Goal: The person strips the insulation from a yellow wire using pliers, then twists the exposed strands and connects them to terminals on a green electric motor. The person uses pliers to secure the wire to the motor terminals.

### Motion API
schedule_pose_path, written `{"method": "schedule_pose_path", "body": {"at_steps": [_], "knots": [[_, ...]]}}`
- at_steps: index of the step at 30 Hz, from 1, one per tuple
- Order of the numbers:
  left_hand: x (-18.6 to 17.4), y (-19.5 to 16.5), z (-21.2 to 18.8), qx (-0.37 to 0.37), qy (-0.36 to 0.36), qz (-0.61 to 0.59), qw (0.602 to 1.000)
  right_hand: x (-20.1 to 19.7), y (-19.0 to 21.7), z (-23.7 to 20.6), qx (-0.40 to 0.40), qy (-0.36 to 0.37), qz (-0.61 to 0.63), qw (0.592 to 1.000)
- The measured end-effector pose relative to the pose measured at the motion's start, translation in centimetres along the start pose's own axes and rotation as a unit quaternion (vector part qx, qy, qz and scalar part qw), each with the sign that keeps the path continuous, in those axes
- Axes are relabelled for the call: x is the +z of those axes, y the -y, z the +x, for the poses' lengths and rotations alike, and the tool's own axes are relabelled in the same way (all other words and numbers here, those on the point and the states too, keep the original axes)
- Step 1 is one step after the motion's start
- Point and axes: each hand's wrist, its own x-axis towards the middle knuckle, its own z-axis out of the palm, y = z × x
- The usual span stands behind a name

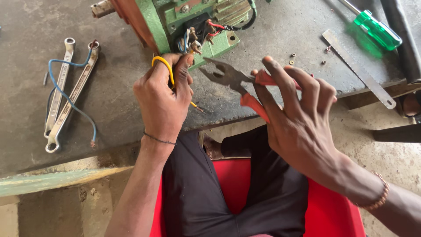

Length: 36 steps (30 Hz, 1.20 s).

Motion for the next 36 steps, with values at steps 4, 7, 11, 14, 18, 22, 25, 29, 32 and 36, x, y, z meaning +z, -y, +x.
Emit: {"method": "schedule_pose_path", "body": {"at_steps": [4,7,11,14,18,22,25,29,32,36], "knots": [[0.0,0.1,0.1,0.029,-0.014,0.025,0.999,0.9,-0.5,0.5,-0.004,-0.002,-0.028,1.0],[0.0,0.2,0.1,0.015,-0.008,0.011,1.0,1.0,-0.6,0.7,-0.012,-0.01,-0.033,0.999],[0.1,0.3,-0.1,0.012,-0.004,0.007,1.0,0.8,-0.7,0.9,-0.019,-0.011,-0.01,1.0],[0.1,0.3,0.0,0.031,-0.011,0.015,0.999,0.7,-0.7,1.0,-0.026,-0.017,-0.024,0.999],[0.1,0.2,0.0,0.013,-0.005,0.008,1.0,0.8,-1.0,1.1,-0.036,-0.021,-0.062,0.997],[0.0,0.1,0.1,0.019,-0.003,0.013,1.0,1.2,-1.5,0.9,-0.028,0.005,-0.026,0.999],[0.0,0.1,0.0,0.024,-0.006,0.023,0.999,1.7,-1.5,0.9,-0.017,0.009,0.007,1.0],[0.0,0.2,0.0,0.013,-0.005,0.013,1.0,1.8,-1.2,0.9,-0.025,-0.013,-0.027,0.999],[0.0,0.2,0.0,0.02,-0.004,0.021,1.0,1.5,-1.0,1.0,-0.031,-0.026,-0.045,0.998],[-0.1,0.2,-0.2,0.017,0.0,0.016,1.0,1.4,-1.1,1.2,-0.029,-0.01,-0.052,0.998]]}}
